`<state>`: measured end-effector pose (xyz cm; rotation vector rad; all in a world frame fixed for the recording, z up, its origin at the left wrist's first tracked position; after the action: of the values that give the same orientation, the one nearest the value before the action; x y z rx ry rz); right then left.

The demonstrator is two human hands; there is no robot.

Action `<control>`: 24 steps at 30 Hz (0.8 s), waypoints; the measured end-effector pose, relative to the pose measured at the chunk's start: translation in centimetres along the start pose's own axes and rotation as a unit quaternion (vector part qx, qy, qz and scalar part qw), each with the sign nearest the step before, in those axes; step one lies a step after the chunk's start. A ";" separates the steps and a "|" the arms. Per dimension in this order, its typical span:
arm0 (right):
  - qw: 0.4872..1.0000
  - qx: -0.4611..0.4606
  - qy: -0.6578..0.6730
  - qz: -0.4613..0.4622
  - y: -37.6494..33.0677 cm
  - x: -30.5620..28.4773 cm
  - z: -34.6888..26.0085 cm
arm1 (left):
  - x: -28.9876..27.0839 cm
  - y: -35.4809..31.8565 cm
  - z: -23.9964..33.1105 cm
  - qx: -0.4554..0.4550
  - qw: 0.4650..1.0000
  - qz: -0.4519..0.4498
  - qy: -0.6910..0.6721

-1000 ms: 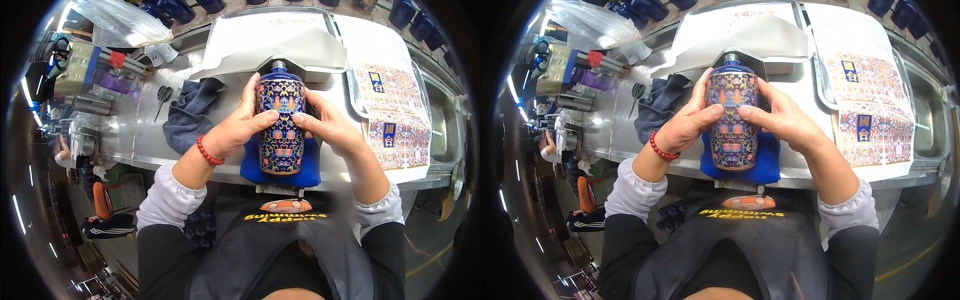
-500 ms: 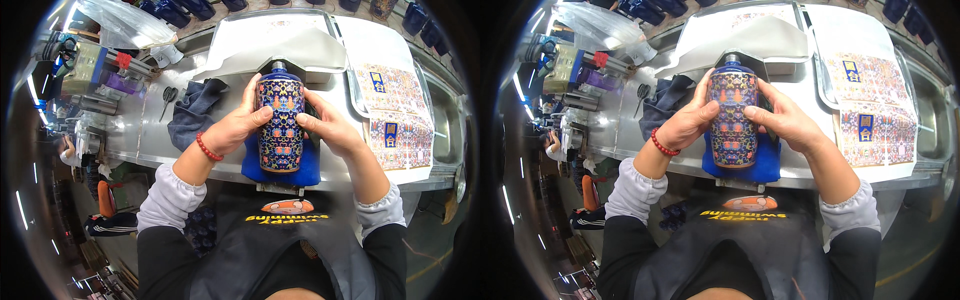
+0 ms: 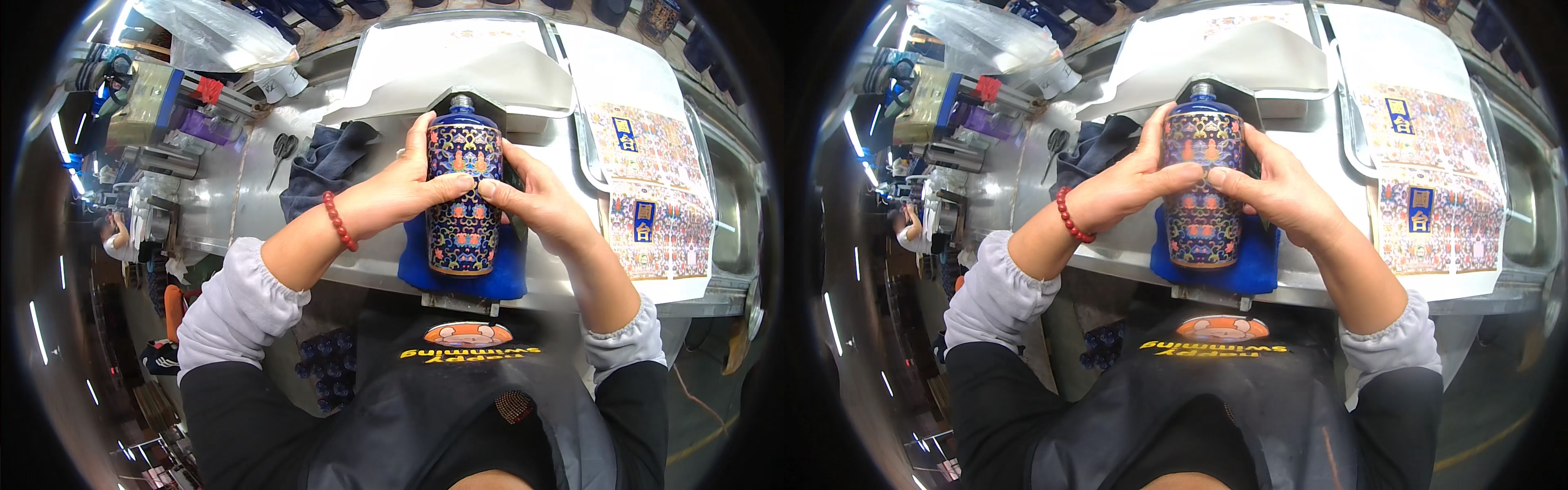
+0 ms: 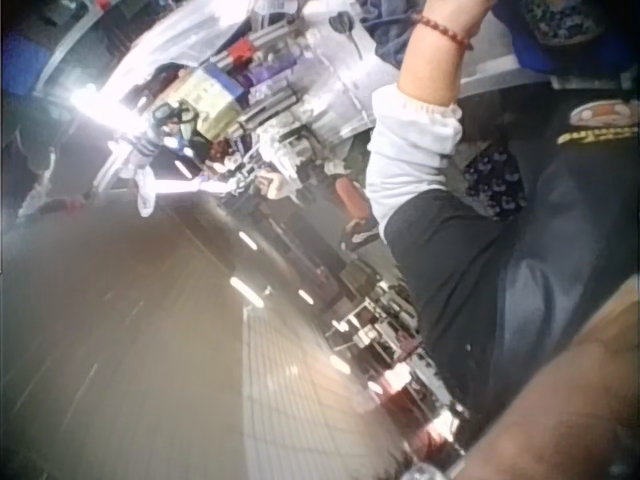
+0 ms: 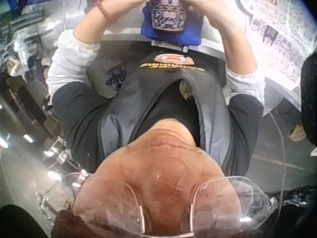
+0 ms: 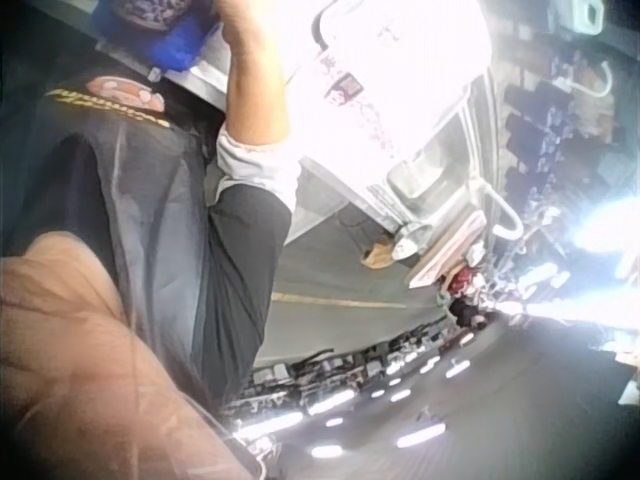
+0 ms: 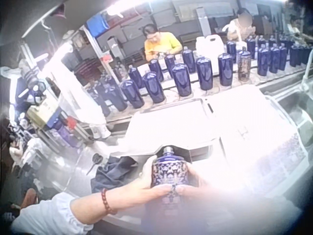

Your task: The person picks up a blue patterned vase, places it on a blue stand, and wipes its surface with a green cloth. They rotate the vase to clean different sides, then return it to the floor among other vases and repeat the process with additional vases.

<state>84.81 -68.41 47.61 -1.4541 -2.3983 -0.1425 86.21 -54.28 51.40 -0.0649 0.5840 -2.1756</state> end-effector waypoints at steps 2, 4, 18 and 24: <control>1.000 -0.002 -0.006 0.004 0.0 0.1 0.0 | 0.0 0.0 -0.2 -0.002 1.000 0.014 0.028; 1.000 -0.005 -0.005 0.002 -0.1 0.0 0.0 | 0.1 0.0 -0.3 0.012 0.999 0.025 0.035; 0.999 0.030 -0.022 0.024 0.4 -0.8 0.6 | -0.5 -0.1 -0.6 0.001 0.996 -0.032 -0.087; 0.999 0.021 -0.037 0.032 0.4 -0.4 0.3 | -0.3 0.0 0.2 0.022 0.999 0.003 -0.033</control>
<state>85.22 -68.46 47.19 -1.5414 -2.3940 -0.0238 86.41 -54.13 51.64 -0.1110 0.4988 -2.1703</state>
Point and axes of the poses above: each hand's wrist, its own y-axis towards the middle knuckle, its own x-axis out of the palm, z = x × y, the point moved 8 cm from there along y, towards the middle knuckle, and after that the axes turned 3 degrees about -x, right-handed, at the moved point
